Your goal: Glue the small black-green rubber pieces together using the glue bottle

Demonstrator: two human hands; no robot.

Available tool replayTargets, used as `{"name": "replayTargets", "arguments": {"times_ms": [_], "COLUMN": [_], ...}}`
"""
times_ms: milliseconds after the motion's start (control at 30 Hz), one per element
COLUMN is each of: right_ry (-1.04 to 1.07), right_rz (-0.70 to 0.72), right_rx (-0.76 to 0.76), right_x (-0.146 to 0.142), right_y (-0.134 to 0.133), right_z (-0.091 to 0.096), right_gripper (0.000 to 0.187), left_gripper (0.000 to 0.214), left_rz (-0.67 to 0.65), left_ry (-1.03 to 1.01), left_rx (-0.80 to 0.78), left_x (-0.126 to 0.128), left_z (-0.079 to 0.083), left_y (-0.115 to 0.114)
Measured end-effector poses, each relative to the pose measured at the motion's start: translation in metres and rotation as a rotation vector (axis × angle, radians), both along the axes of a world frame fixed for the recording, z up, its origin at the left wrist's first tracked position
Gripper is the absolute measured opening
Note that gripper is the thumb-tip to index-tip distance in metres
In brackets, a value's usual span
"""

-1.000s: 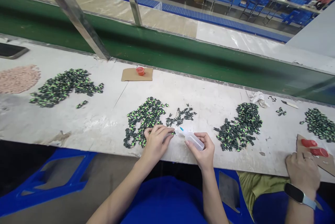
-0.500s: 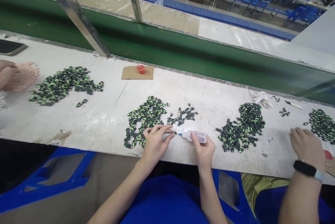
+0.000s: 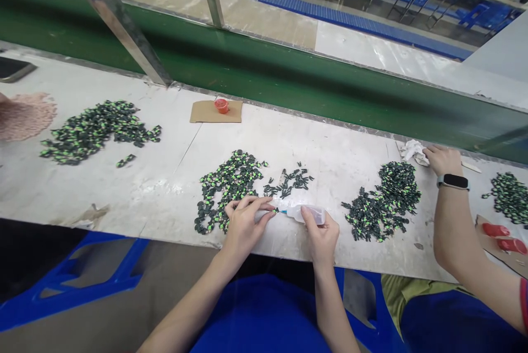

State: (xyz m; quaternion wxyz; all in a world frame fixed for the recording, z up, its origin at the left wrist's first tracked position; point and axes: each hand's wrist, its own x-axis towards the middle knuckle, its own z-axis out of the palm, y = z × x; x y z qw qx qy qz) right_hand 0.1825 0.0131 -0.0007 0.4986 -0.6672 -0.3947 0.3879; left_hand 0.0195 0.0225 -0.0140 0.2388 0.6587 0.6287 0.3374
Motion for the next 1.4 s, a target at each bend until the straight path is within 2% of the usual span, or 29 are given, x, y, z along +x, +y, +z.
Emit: {"name": "replayTargets", "arguments": {"times_ms": [200,467,767,1000,1100,1300,1400], "right_ry": [0.006,-0.005,0.011,0.182,0.036,-0.609,-0.833], "right_rz": [-0.022,0.021,-0.009,-0.217,-0.280,-0.260,-0.270], "right_rx": [-0.002,0.009,0.012,0.144,0.215,0.140,0.322], "right_x": [0.000,-0.001,0.000,0.017,0.032,0.051,0.043], "right_y": [0.001,0.004,0.003,0.001,0.007,0.023,0.027], "right_z": [0.001,0.002,-0.002,-0.010,-0.005,0.002,0.002], "right_gripper": [0.034,0.031,0.032,0.036,0.039,0.034,0.025], "left_gripper": [0.023,0.025,0.023,0.020,0.018,0.012,0.012], "left_rz": [0.004,-0.003,-0.003,-0.013,-0.025,-0.048,-0.056], "left_ry": [0.028,0.018,0.009,0.084,0.142,0.197,0.174], "left_rx": [-0.037,-0.023,-0.017,0.006,0.047,0.116,0.128], "left_x": [0.001,0.000,0.000,0.000,0.000,0.002,0.003], "left_z": [0.005,0.003,0.000,-0.002,-0.001,-0.002,-0.003], "left_y": [0.000,0.001,0.000,0.000,0.000,-0.001,-0.002]}}
